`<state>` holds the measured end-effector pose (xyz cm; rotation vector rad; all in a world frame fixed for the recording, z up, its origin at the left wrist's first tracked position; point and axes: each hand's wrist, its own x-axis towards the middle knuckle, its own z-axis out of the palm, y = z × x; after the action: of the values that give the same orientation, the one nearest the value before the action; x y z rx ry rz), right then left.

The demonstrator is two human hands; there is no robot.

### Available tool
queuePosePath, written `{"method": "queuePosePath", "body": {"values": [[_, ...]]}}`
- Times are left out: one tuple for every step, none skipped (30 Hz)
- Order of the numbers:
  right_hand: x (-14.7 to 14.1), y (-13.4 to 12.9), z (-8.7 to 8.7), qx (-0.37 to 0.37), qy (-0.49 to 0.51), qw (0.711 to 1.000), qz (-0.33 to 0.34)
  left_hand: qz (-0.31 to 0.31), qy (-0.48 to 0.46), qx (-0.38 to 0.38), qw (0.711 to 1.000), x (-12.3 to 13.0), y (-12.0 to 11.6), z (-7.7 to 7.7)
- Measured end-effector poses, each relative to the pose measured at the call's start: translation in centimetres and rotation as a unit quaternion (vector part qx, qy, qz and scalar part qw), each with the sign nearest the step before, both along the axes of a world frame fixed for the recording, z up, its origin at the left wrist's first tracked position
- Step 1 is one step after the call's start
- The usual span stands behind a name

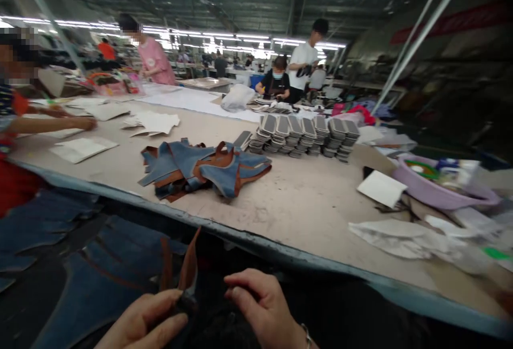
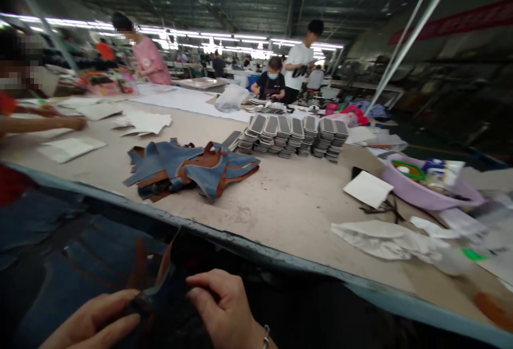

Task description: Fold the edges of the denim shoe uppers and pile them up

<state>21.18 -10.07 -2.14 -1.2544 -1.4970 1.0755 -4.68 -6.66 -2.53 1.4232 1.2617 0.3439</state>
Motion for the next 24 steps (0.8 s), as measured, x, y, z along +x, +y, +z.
{"method": "queuePosePath", "body": {"values": [[0.2, -0.2, 1.0, 0.029, 0.003, 1.000, 0.000, -0.032, -0.008, 0.007, 0.999, 1.9, 0.7, 0.4], [0.5, -0.4, 1.6, 0.053, 0.000, 0.999, -0.002, -0.061, -0.017, 0.013, 0.998, 3.7, 1.3, 0.8], [0.9, -0.6, 2.0, 0.070, -0.007, 0.997, -0.008, -0.088, -0.024, 0.017, 0.996, 5.4, 1.8, 1.1], [1.3, -0.8, 2.1, 0.080, -0.018, 0.996, -0.017, -0.114, -0.031, 0.018, 0.993, 6.9, 2.2, 1.3], [1.8, -1.1, 2.0, 0.083, -0.032, 0.996, -0.029, -0.129, -0.037, 0.018, 0.991, 8.2, 2.5, 1.3], [2.3, -1.3, 1.8, 0.081, -0.045, 0.995, -0.044, -0.136, -0.042, 0.016, 0.990, 9.4, 2.7, 1.3], [2.9, -1.5, 1.5, 0.075, -0.058, 0.994, -0.057, -0.139, -0.048, 0.008, 0.989, 10.3, 2.8, 1.2], [3.3, -1.8, 1.3, 0.068, -0.070, 0.993, -0.069, -0.143, -0.053, -0.004, 0.988, 11.1, 2.8, 1.0], [3.8, -2.0, 1.1, 0.061, -0.081, 0.992, -0.080, -0.147, -0.055, -0.014, 0.988, 11.7, 2.8, 0.9], [4.2, -2.1, 0.9, 0.055, -0.090, 0.991, -0.088, -0.147, -0.055, -0.019, 0.987, 12.2, 2.8, 0.8], [4.5, -2.3, 0.9, 0.048, -0.097, 0.990, -0.093, -0.146, -0.056, -0.020, 0.987, 12.7, 2.7, 0.8], [4.8, -2.4, 0.8, 0.042, -0.103, 0.989, -0.094, -0.146, -0.058, -0.018, 0.987, 13.0, 2.6, 0.8], [5.1, -2.5, 0.8, 0.036, -0.108, 0.989, -0.093, -0.146, -0.059, -0.014, 0.987, 13.4, 2.5, 0.8], [5.2, -2.5, 0.7, 0.030, -0.110, 0.989, -0.091, -0.149, -0.059, -0.012, 0.987, 13.7, 2.5, 0.9], [5.4, -2.5, 0.7, 0.023, -0.110, 0.990, -0.088, -0.152, -0.057, -0.011, 0.987, 13.9, 2.5, 0.9], [5.5, -2.4, 0.6, 0.017, -0.108, 0.990, -0.087, -0.156, -0.051, -0.011, 0.986, 14.1, 2.5, 0.9], [5.5, -2.4, 0.5, 0.010, -0.102, 0.991, -0.088, -0.158, -0.045, -0.012, 0.986, 14.3, 2.5, 0.9], [5.5, -2.3, 0.3, 0.003, -0.094, 0.991, -0.091, -0.160, -0.040, -0.014, 0.986, 14.4, 2.5, 0.9], [5.5, -2.2, 0.2, -0.005, -0.086, 0.992, -0.095, -0.160, -0.038, -0.015, 0.986, 14.5, 2.5, 0.8], [5.4, -2.1, 0.0, -0.013, -0.076, 0.992, -0.100, -0.156, -0.042, -0.016, 0.987, 14.5, 2.4, 0.7], [5.2, -2.0, -0.2, -0.024, -0.067, 0.992, -0.107, -0.148, -0.051, -0.017, 0.988, 14.5, 2.4, 0.5], [5.0, -1.9, -0.5, -0.036, -0.059, 0.991, -0.115, -0.136, -0.063, -0.022, 0.988, 14.5, 2.3, 0.3], [4.7, -1.8, -0.7, -0.046, -0.052, 0.990, -0.124, -0.116, -0.079, -0.031, 0.990, 14.5, 2.2, 0.1], [4.4, -1.7, -1.0, -0.053, -0.048, 0.988, -0.133, -0.090, -0.098, -0.051, 0.990, 14.5, 2.1, -0.1]]}}
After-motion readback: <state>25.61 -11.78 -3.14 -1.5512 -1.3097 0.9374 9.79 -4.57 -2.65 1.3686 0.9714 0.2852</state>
